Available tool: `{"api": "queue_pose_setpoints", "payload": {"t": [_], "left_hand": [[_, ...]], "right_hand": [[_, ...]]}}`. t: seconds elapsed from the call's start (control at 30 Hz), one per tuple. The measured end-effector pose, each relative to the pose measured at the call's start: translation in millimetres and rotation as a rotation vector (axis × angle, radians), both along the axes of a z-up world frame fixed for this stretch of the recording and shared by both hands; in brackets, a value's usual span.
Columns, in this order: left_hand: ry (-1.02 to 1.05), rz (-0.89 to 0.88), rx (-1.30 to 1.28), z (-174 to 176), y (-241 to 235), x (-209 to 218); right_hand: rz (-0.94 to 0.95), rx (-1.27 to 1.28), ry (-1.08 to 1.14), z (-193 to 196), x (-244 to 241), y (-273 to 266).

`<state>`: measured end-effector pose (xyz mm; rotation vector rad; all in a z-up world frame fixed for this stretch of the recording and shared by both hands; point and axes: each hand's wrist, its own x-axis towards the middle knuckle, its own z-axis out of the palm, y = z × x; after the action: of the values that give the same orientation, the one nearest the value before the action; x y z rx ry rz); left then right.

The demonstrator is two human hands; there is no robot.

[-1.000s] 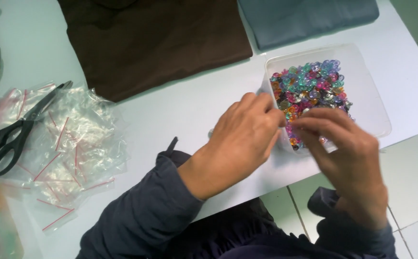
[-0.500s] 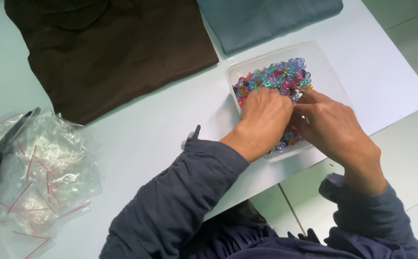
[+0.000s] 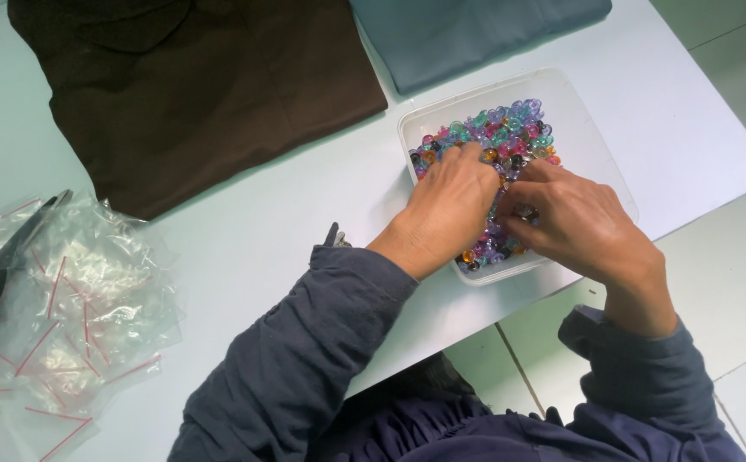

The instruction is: The person sorts colorful buttons from a plastic container onto a white table, then places them into small clear zip-top bags. They seal each bag and set it aside, repeating the process with different button types.

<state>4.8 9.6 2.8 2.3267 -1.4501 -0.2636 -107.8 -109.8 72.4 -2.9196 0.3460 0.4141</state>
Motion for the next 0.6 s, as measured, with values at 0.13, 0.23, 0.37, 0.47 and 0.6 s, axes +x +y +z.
{"api": "queue_pose_setpoints", "payload": {"t": [0.13, 0.23, 0.37, 0.47, 0.6], "left_hand": [[0.089, -0.002, -0.069, 4, 5, 1], [0.127, -0.042, -0.086, 17, 17, 1], [0.016, -0.003, -0.248, 37, 42, -3], [0.017, 0.020, -0.298, 68, 80, -6], [0.153, 0.030, -0.268, 98, 140, -6]], "right_hand": [[-0.048, 0.078, -0.099, -1, -6, -1], [-0.003, 0.235, -0.273, -3, -10, -1], [0.126, 0.305, -0.533, 2, -14, 17], [0.218, 0.352, -0.684, 8, -15, 41], [0.320, 0.309, -0.725, 17, -12, 82]]}}
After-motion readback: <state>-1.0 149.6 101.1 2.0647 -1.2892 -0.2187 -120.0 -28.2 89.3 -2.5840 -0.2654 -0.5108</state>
